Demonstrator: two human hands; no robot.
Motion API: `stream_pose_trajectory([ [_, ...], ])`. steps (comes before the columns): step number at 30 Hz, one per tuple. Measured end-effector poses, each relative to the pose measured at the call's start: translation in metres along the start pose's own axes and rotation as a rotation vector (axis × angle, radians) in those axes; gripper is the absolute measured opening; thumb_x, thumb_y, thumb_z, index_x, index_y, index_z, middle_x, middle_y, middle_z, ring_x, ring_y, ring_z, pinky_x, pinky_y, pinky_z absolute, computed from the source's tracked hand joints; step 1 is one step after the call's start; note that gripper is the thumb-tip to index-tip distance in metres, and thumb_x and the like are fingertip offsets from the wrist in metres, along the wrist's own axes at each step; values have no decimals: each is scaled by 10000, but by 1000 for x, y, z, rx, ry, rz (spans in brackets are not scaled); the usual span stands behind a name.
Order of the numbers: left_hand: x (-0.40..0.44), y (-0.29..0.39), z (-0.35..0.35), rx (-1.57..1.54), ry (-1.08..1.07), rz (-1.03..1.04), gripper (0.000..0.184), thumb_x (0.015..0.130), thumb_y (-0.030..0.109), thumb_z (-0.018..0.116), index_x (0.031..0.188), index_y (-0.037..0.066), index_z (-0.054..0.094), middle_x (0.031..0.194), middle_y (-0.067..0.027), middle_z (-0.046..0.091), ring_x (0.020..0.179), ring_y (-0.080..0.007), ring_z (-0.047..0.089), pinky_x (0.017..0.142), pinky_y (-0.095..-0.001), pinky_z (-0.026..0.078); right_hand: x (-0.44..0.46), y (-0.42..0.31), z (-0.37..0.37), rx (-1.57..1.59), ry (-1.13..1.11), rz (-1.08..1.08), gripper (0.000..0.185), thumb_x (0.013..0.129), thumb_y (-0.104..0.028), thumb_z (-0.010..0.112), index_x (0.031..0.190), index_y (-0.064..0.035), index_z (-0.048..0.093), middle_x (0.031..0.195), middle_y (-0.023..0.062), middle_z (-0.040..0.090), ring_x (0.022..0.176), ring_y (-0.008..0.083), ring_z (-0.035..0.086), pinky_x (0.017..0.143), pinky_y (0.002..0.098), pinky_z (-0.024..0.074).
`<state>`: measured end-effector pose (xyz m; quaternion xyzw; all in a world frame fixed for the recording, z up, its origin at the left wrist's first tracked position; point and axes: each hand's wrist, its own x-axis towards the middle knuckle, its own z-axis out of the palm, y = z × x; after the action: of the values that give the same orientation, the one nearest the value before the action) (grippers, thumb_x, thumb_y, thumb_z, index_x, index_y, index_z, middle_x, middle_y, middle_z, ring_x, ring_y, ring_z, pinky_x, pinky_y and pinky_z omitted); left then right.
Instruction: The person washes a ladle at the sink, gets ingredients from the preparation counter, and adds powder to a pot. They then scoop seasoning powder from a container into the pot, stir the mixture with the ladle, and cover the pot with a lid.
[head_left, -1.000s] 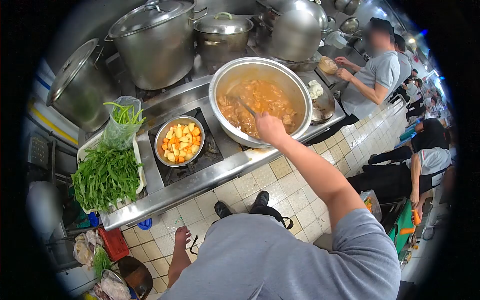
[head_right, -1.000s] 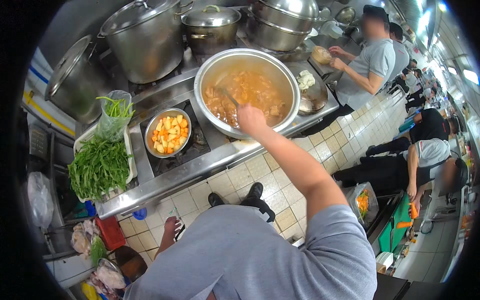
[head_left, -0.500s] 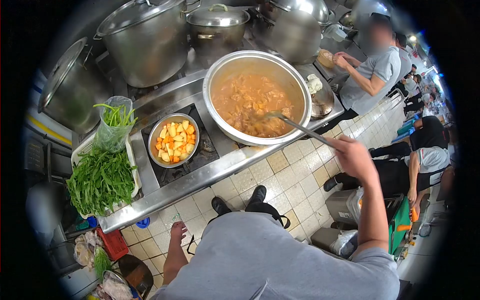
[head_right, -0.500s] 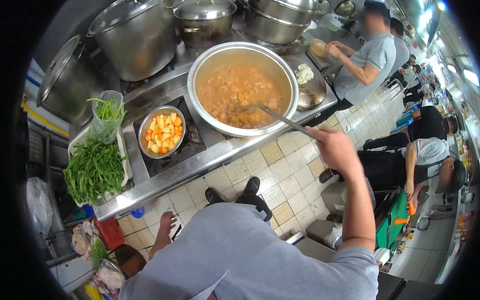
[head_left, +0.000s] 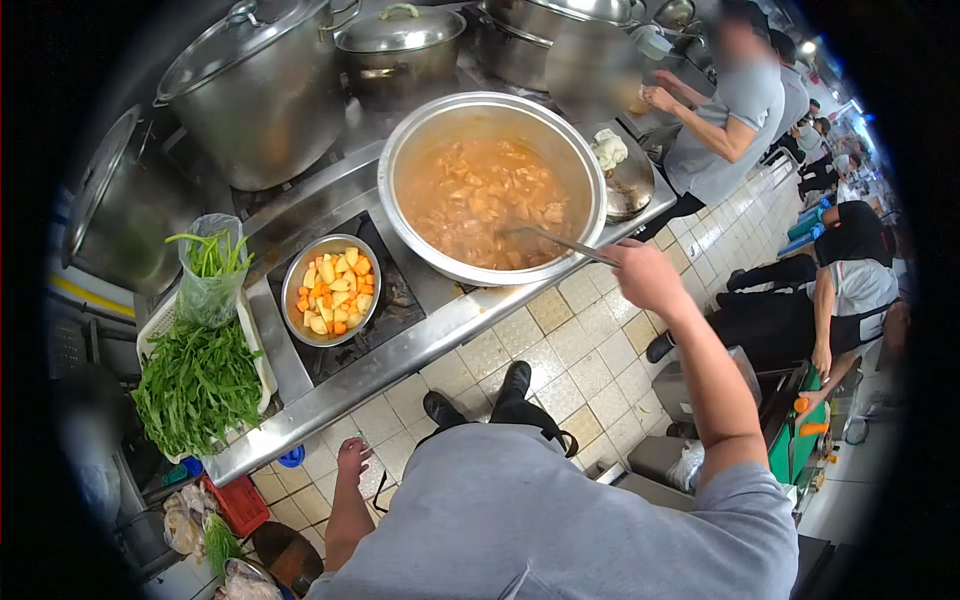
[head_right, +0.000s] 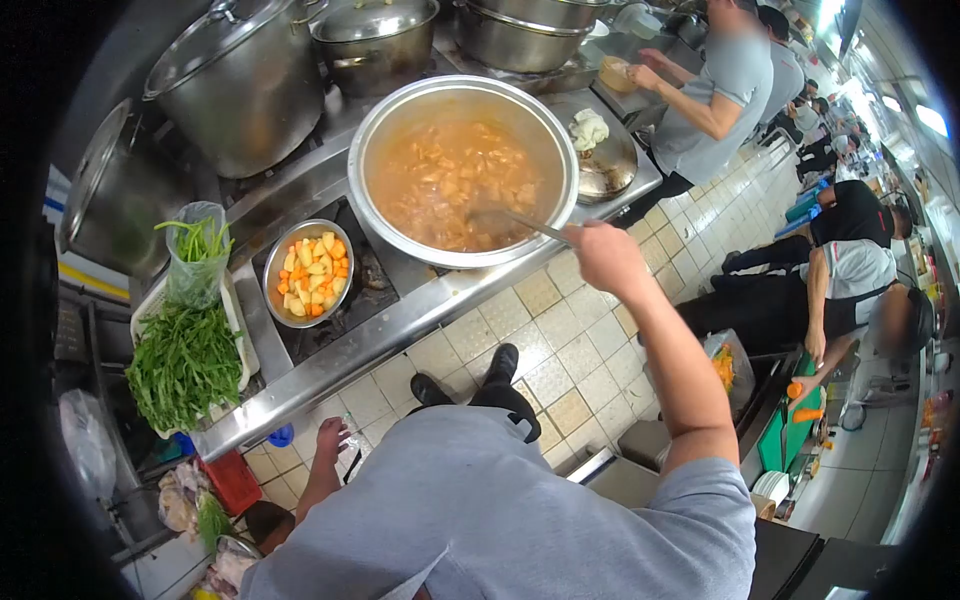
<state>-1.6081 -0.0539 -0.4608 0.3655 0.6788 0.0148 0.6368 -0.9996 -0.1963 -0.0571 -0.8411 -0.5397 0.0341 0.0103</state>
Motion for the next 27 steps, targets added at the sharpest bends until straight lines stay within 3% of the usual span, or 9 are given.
stream_pose_trajectory([
  [3, 1, -6, -3, 35, -1, -14, 273, 920, 373, 580, 1121, 194, 541, 1028, -4, 643, 894, -169, 641, 685, -377, 465, 5, -12, -13, 13, -67, 88, 371, 803, -39, 599, 1166, -102, 647, 1029, 171, 659, 959, 368, 629, 835, 433, 518],
  [10, -21, -15, -12, 3, 55, -11, 290, 921, 385, 573, 1138, 194, 539, 1029, -5, 629, 889, -176, 635, 660, -374, 467, 34, 34, -72, 131, 19, -27, 366, 811, -54, 628, 1177, -72, 638, 964, 186, 682, 934, 353, 643, 809, 419, 498],
  [12, -27, -17, -16, -27, 68, -5, 292, 922, 386, 570, 1139, 194, 537, 1031, -5, 627, 894, -177, 634, 664, -378, 467, 47, 44, -80, 234, -127, 46, 361, 819, -61, 633, 1179, -74, 638, 922, 174, 685, 873, 313, 655, 779, 396, 495],
  [15, -37, -15, -16, -82, 104, -7, 283, 924, 371, 559, 1142, 191, 534, 1024, -6, 622, 900, -181, 632, 672, -384, 468, 45, 57, -97, 272, -132, 92, 365, 823, -67, 630, 1188, -86, 638, 905, 164, 682, 843, 269, 649, 756, 384, 489],
  [16, -42, -16, -15, -99, 123, -2, 274, 925, 361, 553, 1139, 191, 536, 1014, -5, 620, 901, -180, 632, 672, -385, 468, 44, 58, -105, 259, -129, 129, 371, 821, -70, 627, 1192, -65, 632, 971, 173, 685, 915, 263, 652, 801, 377, 498],
  [19, -60, -12, -6, -106, 152, -4, 262, 929, 350, 544, 1138, 192, 539, 994, 0, 617, 879, -182, 635, 666, -388, 472, 84, 103, -45, 277, 103, -51, 357, 828, -101, 612, 1181, -71, 649, 1050, 197, 684, 1012, 357, 644, 893, 417, 500],
  [20, -61, -14, -2, -101, 143, -58, 264, 931, 352, 545, 1141, 192, 538, 995, -1, 619, 867, -184, 638, 657, -388, 474, 92, 86, -36, 267, 111, 69, 325, 847, -88, 569, 1160, -60, 650, 1062, 210, 674, 1042, 373, 631, 915, 440, 496],
  [24, -74, -18, 29, -95, 144, -92, 276, 927, 358, 557, 1143, 187, 538, 990, -3, 623, 852, -185, 648, 629, -382, 476, 150, 71, 41, 186, 107, 75, 212, 821, -81, 587, 982, 47, 635, 998, 283, 657, 989, 412, 639, 838, 458, 532],
  [27, -82, -11, 61, -107, 163, -94, 284, 918, 354, 561, 1139, 176, 544, 994, -5, 625, 865, -178, 650, 626, -370, 475, 173, 53, 74, 213, 15, 40, 234, 786, -133, 645, 938, 43, 665, 938, 263, 672, 927, 418, 655, 805, 457, 537],
])
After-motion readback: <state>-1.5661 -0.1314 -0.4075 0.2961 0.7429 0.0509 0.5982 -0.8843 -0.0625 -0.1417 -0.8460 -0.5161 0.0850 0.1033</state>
